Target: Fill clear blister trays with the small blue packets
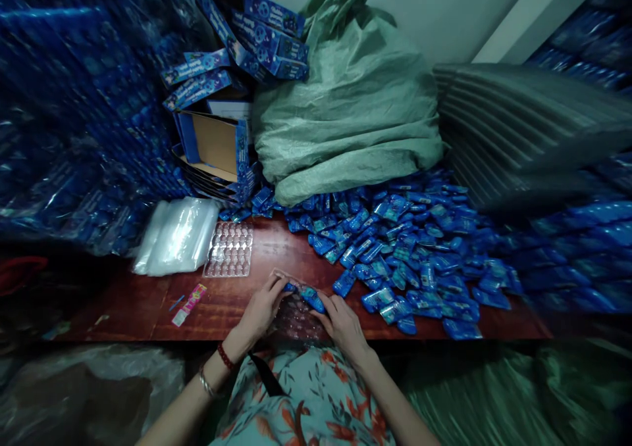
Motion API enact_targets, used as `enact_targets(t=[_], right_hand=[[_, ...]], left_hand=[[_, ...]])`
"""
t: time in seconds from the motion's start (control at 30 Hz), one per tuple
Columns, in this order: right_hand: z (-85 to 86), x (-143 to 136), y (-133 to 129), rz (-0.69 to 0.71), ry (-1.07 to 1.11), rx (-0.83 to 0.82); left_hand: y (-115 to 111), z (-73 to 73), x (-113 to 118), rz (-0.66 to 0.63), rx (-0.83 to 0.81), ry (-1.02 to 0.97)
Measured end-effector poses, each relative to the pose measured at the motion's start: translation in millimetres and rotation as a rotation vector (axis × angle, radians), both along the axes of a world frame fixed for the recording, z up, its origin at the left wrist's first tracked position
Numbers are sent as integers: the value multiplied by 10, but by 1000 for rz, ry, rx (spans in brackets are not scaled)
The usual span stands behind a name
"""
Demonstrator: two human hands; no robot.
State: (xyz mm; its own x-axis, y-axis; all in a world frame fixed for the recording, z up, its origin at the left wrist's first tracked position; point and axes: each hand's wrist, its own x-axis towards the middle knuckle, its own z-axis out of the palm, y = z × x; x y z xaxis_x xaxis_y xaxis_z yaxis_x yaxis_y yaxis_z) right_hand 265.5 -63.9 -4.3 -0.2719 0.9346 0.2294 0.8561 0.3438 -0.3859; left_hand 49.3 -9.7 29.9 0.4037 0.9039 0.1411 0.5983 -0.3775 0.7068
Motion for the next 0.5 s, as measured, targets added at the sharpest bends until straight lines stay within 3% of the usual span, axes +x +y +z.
enact_targets(t=[0.17,0.3,0.5], right_hand=[[-51,42,49,25,-80,47],[-21,82,90,56,-110,26],[91,48,181,66,-203,-45]], left_hand=[[43,63,-85,-105,120,119],[129,126,-106,-117,27,103],[169,101,-84,-158,-28,179]])
